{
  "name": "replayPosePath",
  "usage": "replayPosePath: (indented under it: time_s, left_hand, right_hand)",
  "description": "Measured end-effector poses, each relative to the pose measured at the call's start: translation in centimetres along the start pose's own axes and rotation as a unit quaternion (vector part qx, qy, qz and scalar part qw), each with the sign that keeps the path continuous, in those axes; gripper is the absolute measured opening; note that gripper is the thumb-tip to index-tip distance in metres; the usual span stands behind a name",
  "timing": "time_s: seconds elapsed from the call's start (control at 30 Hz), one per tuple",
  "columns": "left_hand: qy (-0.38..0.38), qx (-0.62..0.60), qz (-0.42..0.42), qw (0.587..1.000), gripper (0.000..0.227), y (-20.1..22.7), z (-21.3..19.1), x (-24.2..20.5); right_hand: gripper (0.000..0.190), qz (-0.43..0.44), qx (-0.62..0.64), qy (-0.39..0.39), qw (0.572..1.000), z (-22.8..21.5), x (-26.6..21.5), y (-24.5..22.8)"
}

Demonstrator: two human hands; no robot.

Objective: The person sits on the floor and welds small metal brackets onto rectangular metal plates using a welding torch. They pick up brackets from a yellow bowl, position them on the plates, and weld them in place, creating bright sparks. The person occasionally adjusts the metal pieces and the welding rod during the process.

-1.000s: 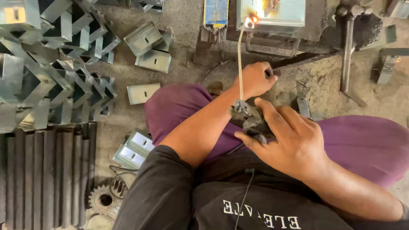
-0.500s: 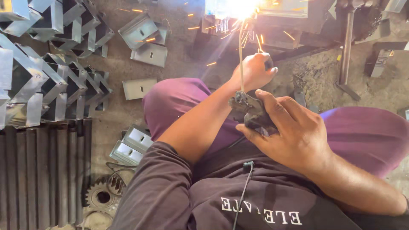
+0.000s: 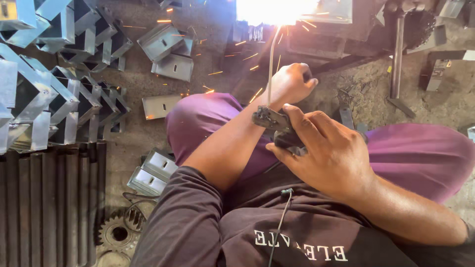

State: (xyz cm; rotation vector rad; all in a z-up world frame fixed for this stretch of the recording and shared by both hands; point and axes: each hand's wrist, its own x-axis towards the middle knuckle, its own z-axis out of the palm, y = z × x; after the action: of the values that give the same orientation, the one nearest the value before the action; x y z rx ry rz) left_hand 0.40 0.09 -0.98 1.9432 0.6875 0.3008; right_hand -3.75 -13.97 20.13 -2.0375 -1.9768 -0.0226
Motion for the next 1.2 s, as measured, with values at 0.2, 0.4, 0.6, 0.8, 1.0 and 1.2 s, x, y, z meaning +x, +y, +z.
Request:
replayPosePath:
  time_s: [0.2,0.4,0.6,0.8,1.0,1.2]
  left_hand:
    - [-0.007,-0.009,0.014,1.000,0.039,-0.5,-0.1,0.4]
    - [-0.012,-0.057,-0.048,0.997,0.038,-0.4,-0.2,0.3]
    - [0.034,-0.060,-0.014,0.998,0.036,-1.1,0.0,0.0]
    - [0.036,-0.033,0.012,0.999,0.037,-2.5,1.3,0.7]
    - [-0.004,-0.072,0.058,0.996,0.028,-3.5,1.8,-0.3]
    - [0.019,0.020,0.088,0.996,0.039,-0.4,0.1,-1.2]
  right_hand:
    - [0.067,0.012,-0.015,0.001,1.000,0.0,-0.1,0.1]
    - [0.069,0.011,0.014,0.004,1.000,-0.2,0.2,0.2]
    - [0.064,0.013,-0.001,0.033,0.999,-0.3,-0.1,0.8]
    - [0.052,0.082,0.171,0.218,0.957,-0.4,-4.5,9.1]
    - [0.036,0.298,0.614,0.311,0.661,3.2,-12.2,29.7]
    - [0.025,0.277,0.779,0.373,0.420,8.1,-17.0,44.7]
